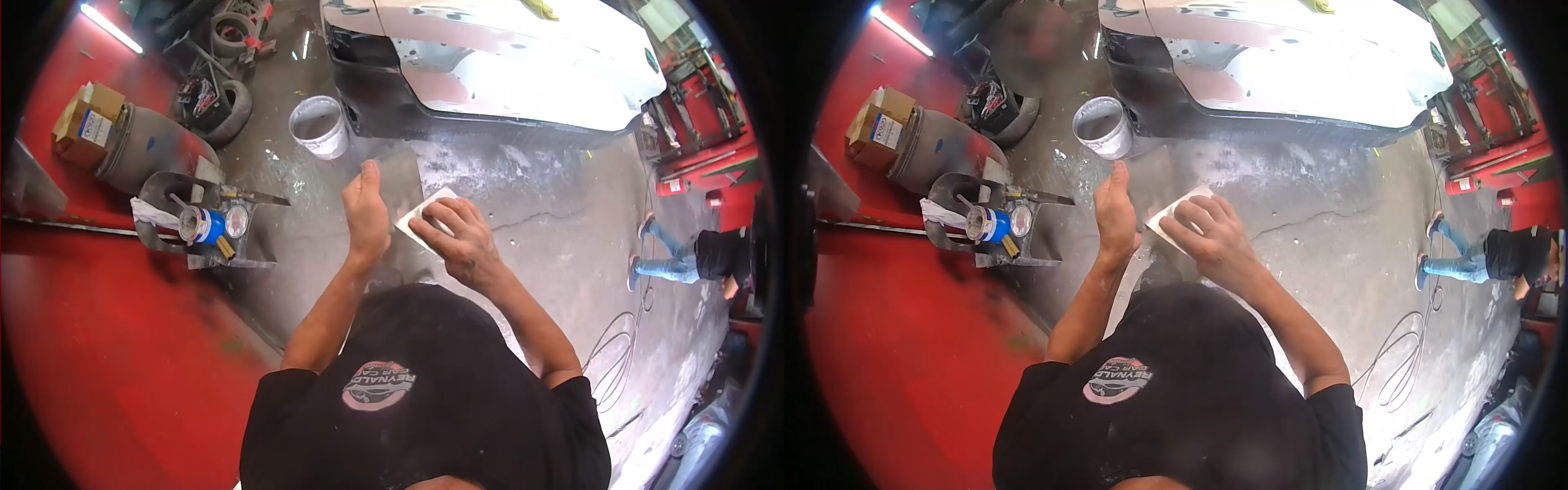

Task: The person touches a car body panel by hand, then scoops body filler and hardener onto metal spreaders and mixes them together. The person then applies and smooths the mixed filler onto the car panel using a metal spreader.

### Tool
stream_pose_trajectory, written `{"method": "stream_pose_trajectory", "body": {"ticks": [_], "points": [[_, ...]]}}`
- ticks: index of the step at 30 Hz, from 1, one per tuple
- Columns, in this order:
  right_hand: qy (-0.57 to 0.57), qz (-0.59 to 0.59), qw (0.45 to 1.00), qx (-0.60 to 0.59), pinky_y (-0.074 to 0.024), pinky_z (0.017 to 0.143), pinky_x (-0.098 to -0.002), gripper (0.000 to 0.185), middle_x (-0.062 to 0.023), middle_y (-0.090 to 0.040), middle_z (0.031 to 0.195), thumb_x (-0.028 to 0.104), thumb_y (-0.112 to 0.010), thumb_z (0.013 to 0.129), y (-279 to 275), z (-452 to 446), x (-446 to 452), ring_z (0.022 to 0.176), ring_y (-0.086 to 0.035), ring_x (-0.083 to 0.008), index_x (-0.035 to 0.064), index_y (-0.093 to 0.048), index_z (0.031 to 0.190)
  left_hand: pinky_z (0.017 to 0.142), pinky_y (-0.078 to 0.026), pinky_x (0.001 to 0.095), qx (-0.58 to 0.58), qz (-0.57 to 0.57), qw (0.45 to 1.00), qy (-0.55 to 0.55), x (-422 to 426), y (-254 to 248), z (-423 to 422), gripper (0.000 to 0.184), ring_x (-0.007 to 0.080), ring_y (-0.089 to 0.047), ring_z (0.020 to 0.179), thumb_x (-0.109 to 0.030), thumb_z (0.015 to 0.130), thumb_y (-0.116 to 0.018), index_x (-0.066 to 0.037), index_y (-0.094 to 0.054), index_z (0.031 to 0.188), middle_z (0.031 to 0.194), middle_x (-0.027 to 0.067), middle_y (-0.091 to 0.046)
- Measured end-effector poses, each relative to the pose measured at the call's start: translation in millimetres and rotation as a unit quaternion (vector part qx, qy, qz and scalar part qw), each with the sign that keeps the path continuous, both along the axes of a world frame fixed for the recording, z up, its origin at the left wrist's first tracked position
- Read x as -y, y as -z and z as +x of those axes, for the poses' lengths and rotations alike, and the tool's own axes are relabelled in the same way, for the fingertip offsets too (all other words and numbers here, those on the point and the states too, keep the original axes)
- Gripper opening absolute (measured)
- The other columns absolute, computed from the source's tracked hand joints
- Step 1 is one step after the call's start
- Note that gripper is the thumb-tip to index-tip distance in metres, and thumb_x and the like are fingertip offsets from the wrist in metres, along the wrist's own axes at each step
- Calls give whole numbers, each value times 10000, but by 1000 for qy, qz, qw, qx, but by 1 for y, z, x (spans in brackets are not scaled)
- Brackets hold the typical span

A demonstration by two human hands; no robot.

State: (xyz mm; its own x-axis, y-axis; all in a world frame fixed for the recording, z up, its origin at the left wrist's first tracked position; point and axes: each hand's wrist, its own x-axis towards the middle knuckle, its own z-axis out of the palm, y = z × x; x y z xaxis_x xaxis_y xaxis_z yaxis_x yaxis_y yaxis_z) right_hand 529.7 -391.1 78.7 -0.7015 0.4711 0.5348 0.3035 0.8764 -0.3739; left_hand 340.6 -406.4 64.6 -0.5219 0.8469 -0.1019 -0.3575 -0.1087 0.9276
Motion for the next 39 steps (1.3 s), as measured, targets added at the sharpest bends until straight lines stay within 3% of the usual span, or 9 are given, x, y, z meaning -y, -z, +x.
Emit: {"method": "stream_pose_trajectory", "body": {"ticks": [4, 7, 13, 18, 20, 23, 29, 31, 39], "points": [[-8, -54, 997, 50, -519, 1029, -480, 394, -116, -680, 1203, -19, -643, 861, 19, 13, -14, 1176, -659, -333, 71, -760, 1227, 669, -441, 283, 58, 2, 997, -59, -13, -23, -14, 467, 54, -491, 758, -337, 1173, -484, -37, -675, 870, 817, -47, -587], [36, -188, 980, -57, -527, 1025, -487, 531, -116, -679, 1194, -104, -675, 788, 13, 4, -17, 1201, -646, -335, 71, -732, 1286, 681, -490, 294, 21, 56, 998, -8, -21, -10, -48, 391, 68, -560, 804, -331, 1154, -534, -32, -691, 957, 906, -14, -644], [-62, -53, 993, -89, -523, 1077, -470, 546, -184, -614, 1349, -126, -675, 818, -35, -49, -33, 1291, -605, -407, 63, -717, 1328, 869, -618, 403, 326, -32, 938, 115, -26, 26, -48, 341, 238, -745, 1020, -260, 1106, -582, 30, -686, 1251, 1159, 118, -744], [18, -98, 995, 8, -523, 1077, -486, 497, -259, -633, 1358, -155, -555, 912, 26, -47, -53, 1291, -619, -444, 12, -691, 1360, 943, -611, 424, 286, -14, 951, 118, -23, 15, -85, 409, 250, -746, 1051, -306, 1142, -497, 21, -629, 1348, 1237, 145, -729], [16, -158, 987, 24, -516, 1083, -474, 503, -265, -649, 1337, -166, -501, 904, 55, -45, -55, 1275, -627, -438, -24, -682, 1352, 928, -610, 403, 210, 33, 972, 97, -26, -9, -98, 410, 231, -746, 1025, -308, 1154, -474, 27, -658, 1304, 1195, 131, -742], [88, -134, 987, -32, -508, 1083, -476, 526, -260, -668, 1322, -177, -487, 868, 2, -81, -68, 1244, -636, -439, -30, -686, 1333, 878, -589, 350, 60, 11, 993, 103, -35, 20, -120, 431, 174, -719, 963, -314, 1170, -448, 30, -706, 1193, 1097, 93, -751], [5, 13, 999, 40, -533, 962, -485, 405, -128, -682, 1167, 40, -630, 840, -32, -150, -65, 1135, -659, -365, 80, -739, 1227, 620, -382, 324, -151, 44, 986, -52, -54, 53, -114, 489, 77, -422, 754, -344, 1170, -472, -12, -609, 838, 768, -49, -519], [-21, 16, 999, 38, -529, 930, -483, 406, -114, -666, 1143, 37, -626, 823, -21, -155, -57, 1107, -653, -356, 87, -722, 1214, 616, -380, 321, -35, 17, 999, -2, -45, 18, -131, 478, 75, -427, 755, -329, 1169, -468, -16, -585, 827, 778, -51, -516], [-10, -55, 997, 47, -526, 984, -475, 465, -137, -689, 1166, -58, -595, 815, 18, -130, -55, 1129, -658, -375, 78, -740, 1235, 594, -342, 308, -22, 22, 999, -43, -54, 31, -166, 471, 58, -399, 732, -319, 1164, -489, -52, -574, 786, 759, -68, -478]]}}
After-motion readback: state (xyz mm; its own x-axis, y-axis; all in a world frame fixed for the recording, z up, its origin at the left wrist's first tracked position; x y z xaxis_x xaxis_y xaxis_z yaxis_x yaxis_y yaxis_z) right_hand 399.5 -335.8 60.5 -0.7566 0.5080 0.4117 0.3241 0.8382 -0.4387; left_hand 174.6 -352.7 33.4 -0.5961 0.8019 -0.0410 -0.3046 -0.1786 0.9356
